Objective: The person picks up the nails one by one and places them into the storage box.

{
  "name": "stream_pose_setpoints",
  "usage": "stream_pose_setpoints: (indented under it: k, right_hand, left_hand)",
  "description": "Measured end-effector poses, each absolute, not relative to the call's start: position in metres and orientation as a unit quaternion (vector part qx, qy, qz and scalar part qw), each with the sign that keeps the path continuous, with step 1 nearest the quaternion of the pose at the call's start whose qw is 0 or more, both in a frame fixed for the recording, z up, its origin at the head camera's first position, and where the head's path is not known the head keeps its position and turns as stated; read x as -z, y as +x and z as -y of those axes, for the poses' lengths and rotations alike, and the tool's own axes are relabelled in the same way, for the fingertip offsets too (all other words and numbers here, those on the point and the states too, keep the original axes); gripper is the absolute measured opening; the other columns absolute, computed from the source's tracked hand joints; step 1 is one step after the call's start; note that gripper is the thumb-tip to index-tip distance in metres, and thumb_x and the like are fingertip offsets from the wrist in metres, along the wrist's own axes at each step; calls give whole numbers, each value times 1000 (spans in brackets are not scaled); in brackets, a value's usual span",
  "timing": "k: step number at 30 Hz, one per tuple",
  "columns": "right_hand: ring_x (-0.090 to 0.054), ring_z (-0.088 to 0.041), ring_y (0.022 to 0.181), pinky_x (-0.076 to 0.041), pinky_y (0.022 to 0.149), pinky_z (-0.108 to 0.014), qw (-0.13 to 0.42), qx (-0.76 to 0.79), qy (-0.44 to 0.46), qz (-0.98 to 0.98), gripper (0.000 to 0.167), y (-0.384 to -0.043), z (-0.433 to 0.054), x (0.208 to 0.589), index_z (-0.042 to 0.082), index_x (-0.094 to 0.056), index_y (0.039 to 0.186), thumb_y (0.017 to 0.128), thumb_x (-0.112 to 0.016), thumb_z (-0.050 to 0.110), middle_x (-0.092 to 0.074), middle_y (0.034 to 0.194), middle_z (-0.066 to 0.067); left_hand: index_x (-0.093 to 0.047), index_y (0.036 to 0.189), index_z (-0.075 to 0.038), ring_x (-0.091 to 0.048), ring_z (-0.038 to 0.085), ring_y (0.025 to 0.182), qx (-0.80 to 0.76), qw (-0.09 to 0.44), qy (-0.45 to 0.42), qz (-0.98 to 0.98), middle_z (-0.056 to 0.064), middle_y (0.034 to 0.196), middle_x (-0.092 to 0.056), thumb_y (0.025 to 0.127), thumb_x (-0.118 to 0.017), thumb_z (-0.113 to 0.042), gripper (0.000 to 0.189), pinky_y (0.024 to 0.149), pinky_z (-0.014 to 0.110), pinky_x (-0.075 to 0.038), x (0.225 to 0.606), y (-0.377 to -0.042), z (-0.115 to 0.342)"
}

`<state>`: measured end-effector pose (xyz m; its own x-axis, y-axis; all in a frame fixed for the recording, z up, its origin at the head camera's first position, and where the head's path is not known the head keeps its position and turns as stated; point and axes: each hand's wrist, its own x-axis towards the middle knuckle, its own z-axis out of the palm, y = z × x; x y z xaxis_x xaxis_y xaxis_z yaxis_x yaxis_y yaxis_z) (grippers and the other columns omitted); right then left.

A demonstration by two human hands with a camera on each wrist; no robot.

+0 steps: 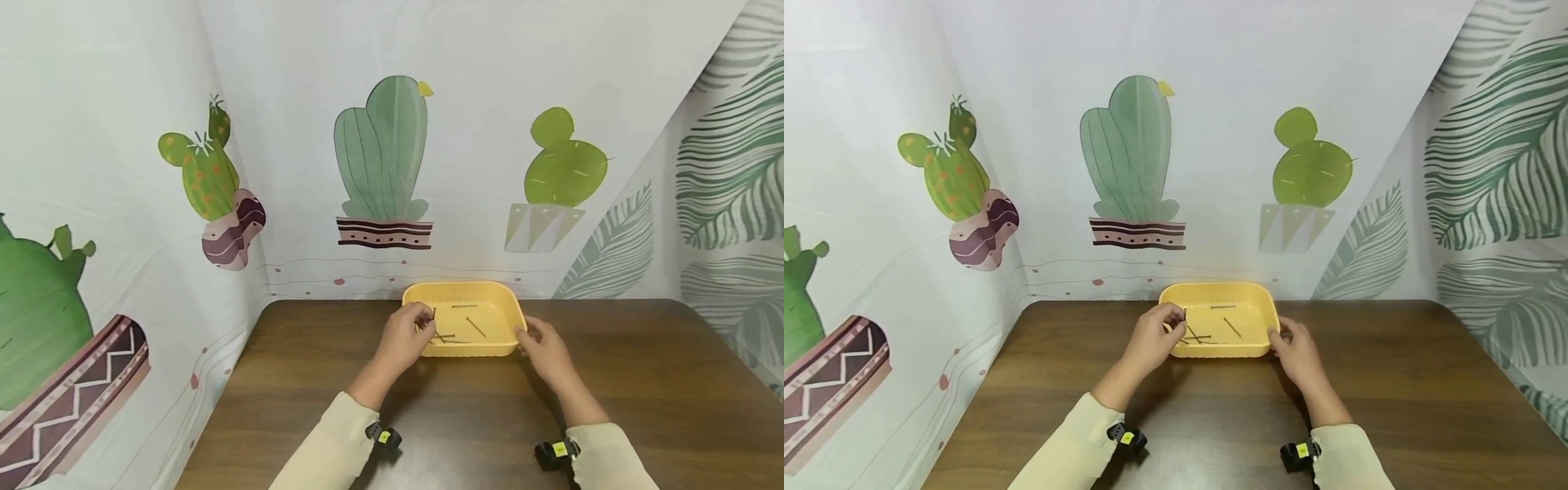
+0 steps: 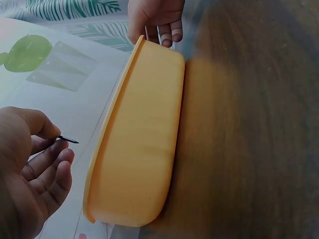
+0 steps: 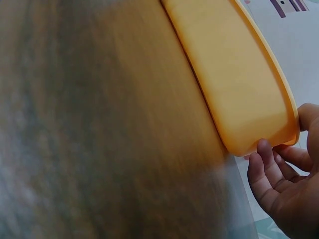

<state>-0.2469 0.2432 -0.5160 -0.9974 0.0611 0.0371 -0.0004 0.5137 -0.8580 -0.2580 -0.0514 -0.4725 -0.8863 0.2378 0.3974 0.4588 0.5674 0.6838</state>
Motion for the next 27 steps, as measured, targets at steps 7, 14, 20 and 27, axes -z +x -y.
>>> stream_pose_setpoints:
  k: [7, 14, 20, 27]
  right_hand:
    - [-68, -27, 95, -58, 76, -23, 31, -499, -17, 866, 57, -248, -242, 519, -8, -40, 148, 106, -52, 28, -44, 136, -30]
    - [-68, -28, 97, -58, 76, -23, 31, -498, -18, 866, 58, -248, -242, 518, -8, -39, 149, 106, -52, 29, -44, 135, -29]
    - [-68, -26, 94, -59, 76, -25, 33, -494, -19, 869, 57, -249, -243, 517, -9, -39, 149, 106, -52, 27, -45, 133, -29]
    - [-68, -23, 93, -57, 75, -23, 36, -496, -18, 867, 56, -249, -243, 517, -8, -41, 148, 106, -52, 27, -45, 133, -29]
  left_hand:
    - [-68, 96, -12, -63, 10, 83, 422, 136, -180, 878, 0, 94, -68, 93, -64, -14, 5, 75, 23, -51, 472, -269, 54]
    - [-69, 96, -12, -63, 11, 83, 419, 149, -175, 878, 0, 92, -67, 95, -65, -16, 6, 75, 23, -52, 471, -281, 52]
    - [-69, 96, -12, -62, 12, 84, 409, 153, -170, 884, 0, 92, -67, 95, -65, -18, 7, 77, 25, -52, 471, -289, 52]
    - [-69, 97, -11, -63, 14, 85, 411, 157, -167, 882, 2, 93, -68, 96, -64, -16, 7, 77, 26, -52, 470, -294, 53]
